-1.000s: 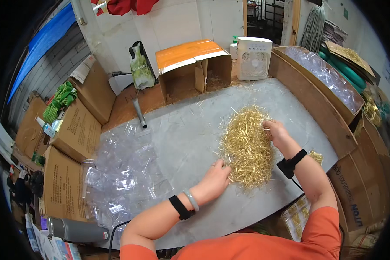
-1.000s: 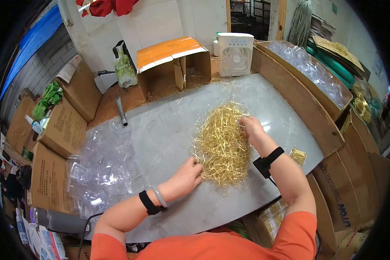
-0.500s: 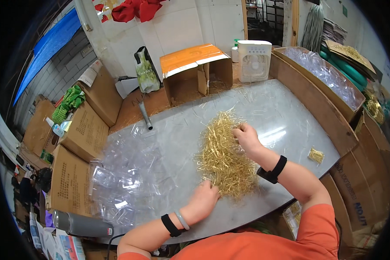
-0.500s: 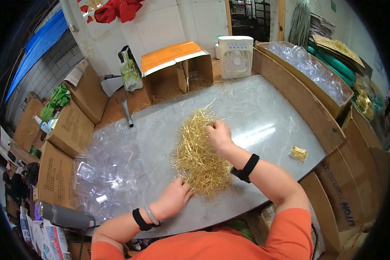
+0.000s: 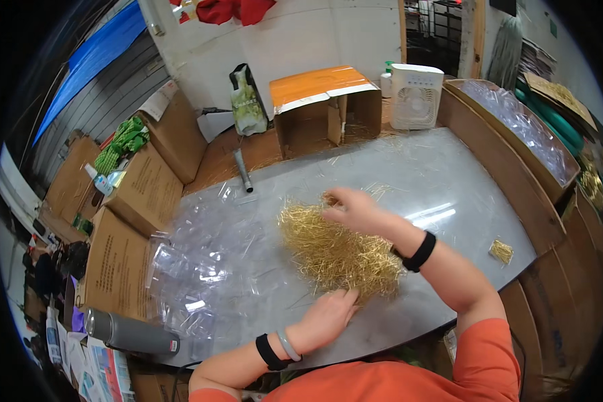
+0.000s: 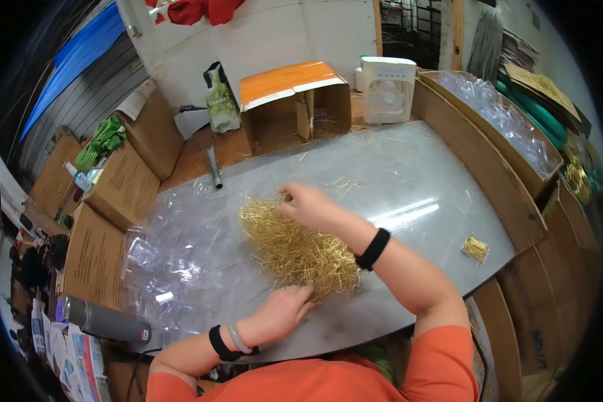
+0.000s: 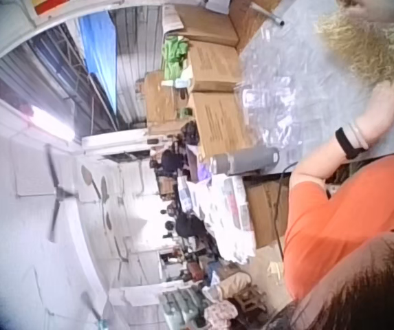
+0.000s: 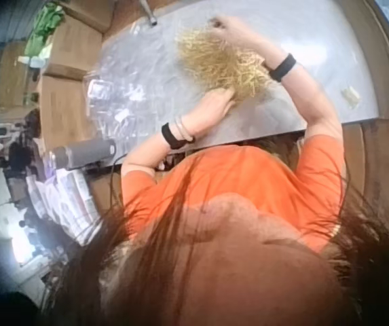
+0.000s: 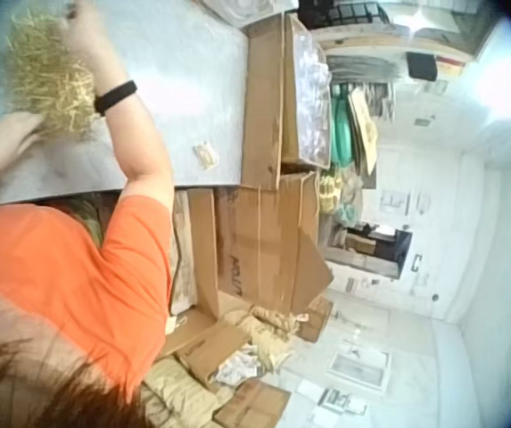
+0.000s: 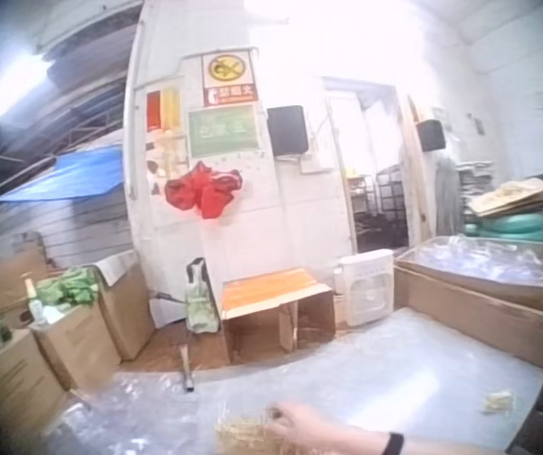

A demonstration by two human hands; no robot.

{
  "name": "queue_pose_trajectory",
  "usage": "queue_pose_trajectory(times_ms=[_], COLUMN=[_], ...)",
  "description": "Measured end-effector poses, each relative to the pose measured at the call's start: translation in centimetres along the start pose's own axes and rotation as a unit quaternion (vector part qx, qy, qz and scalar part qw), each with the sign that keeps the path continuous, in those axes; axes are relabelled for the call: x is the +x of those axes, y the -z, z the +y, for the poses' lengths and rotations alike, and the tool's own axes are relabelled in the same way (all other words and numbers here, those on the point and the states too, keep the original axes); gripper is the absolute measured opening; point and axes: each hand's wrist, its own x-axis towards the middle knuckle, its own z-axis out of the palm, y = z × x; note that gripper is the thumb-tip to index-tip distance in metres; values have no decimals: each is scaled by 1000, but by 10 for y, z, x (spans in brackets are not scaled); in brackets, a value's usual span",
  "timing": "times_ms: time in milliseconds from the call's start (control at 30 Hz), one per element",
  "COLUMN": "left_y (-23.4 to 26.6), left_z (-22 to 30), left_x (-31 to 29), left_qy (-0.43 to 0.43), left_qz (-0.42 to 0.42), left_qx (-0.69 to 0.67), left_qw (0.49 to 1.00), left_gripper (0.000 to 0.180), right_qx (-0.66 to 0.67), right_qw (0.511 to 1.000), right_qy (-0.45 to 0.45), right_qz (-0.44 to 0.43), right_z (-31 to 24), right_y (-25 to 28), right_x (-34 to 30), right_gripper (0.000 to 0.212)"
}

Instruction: Packaging small bundles of gold-colored wires into individual plastic bags.

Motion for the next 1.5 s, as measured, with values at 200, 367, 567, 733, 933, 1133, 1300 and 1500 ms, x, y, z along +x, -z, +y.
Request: queue_pose_trajectory(times_ms=[200,367,567,733,933,1133,1300,1500], left_y=[88,118,98,119,110,135,184,188], left_z=[-51,-138,-167,-135,-158,-141,-82,-104], left_x=[35,98,136,116,82,40,33,78], left_qy=[32,4,148,228,261,207,46,42], left_qz=[92,131,-77,-161,-139,-45,129,114], left_qx=[68,134,-78,-135,-243,-398,-391,-124], left_qw=[993,982,983,951,924,892,910,985], left_gripper=[30,55,86,89,60,32,24,18], right_qx=[-114,-200,193,329,310,165,-141,-208], right_qw=[979,935,931,878,888,959,975,970], right_qy=[-152,-238,-311,-346,-334,-206,117,84], right_qz=[-74,-169,-9,-28,-65,-108,125,91], right_z=[22,82,73,76,57,-10,-93,-47], right_y=[85,76,24,23,15,72,139,116], right_x=[-29,-96,-113,-91,-82,-46,-51,13], right_gripper=[75,97,101,109,109,87,77,61])
